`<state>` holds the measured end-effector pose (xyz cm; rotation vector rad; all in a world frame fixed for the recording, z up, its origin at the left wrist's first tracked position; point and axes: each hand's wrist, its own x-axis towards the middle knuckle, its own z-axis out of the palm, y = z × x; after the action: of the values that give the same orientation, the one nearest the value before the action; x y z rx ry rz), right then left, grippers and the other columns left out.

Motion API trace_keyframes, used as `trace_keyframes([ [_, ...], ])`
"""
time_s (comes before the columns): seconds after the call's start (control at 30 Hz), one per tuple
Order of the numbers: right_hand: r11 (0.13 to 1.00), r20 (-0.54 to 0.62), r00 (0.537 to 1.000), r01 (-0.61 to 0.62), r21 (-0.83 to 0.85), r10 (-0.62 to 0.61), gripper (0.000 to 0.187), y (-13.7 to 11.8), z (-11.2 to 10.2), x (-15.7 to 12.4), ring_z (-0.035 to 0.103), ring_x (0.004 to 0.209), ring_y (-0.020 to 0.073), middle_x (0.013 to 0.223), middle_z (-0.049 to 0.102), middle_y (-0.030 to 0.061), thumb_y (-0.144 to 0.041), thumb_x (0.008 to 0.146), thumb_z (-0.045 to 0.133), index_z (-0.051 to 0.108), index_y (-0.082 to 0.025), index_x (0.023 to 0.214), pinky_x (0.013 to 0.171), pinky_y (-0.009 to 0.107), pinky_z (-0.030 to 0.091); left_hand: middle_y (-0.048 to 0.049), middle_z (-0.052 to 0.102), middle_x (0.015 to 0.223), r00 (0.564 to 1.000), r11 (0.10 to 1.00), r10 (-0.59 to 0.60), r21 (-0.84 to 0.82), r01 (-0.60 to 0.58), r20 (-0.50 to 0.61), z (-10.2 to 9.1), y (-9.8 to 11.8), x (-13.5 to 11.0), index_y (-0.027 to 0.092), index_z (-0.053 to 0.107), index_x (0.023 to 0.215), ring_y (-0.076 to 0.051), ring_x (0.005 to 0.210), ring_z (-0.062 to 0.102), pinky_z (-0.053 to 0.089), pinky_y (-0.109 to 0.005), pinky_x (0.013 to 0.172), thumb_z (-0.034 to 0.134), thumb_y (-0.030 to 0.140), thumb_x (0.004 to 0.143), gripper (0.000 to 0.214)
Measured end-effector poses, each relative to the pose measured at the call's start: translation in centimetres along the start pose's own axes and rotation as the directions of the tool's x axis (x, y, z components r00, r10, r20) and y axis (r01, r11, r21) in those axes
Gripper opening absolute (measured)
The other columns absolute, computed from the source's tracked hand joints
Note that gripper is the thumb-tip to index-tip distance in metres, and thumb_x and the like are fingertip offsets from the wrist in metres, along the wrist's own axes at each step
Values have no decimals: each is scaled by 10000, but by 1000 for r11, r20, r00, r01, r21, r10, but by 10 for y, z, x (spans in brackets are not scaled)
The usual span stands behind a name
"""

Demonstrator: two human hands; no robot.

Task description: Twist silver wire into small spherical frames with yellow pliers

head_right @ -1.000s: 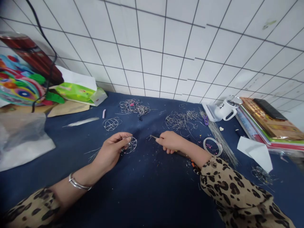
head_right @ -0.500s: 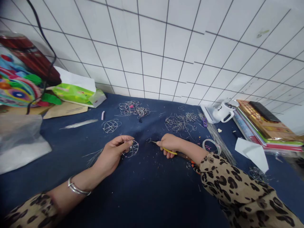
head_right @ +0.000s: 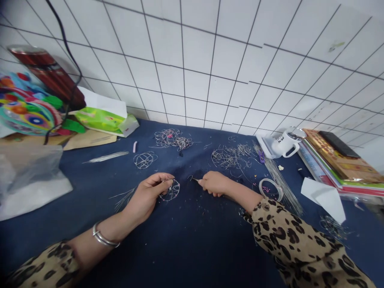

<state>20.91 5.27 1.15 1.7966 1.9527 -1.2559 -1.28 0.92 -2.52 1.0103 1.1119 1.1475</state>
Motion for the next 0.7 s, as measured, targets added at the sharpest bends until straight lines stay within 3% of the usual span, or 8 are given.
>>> trace_keyframes([
  [0.23,977,-247,958,104,-184,-149,379,-6,16,-30,558,674,141,730,599,48,-429,890,320,541,-168,726,563,225,330,-8,595,753,1000,1000,6,0,-6,22,1,-2,-2,171,665,874,-96,610,479,384,-213,564,664,272,717,187],
  [0.37,937,-411,875,122,-326,-257,354,-3,36,-47,532,622,126,676,582,21,-407,912,288,504,-184,743,544,232,266,-13,602,761,999,1000,3,18,-4,54,2,-3,-3,167,657,887,-103,642,500,402,-214,593,658,279,726,196],
  [0.7,954,-555,776,241,-180,-301,320,11,67,-51,470,542,94,599,495,-23,-355,922,301,413,-188,672,530,209,273,-3,589,778,993,994,31,102,-43,118,5,-5,-7,170,636,898,-87,655,489,417,-198,606,645,246,746,170],
])
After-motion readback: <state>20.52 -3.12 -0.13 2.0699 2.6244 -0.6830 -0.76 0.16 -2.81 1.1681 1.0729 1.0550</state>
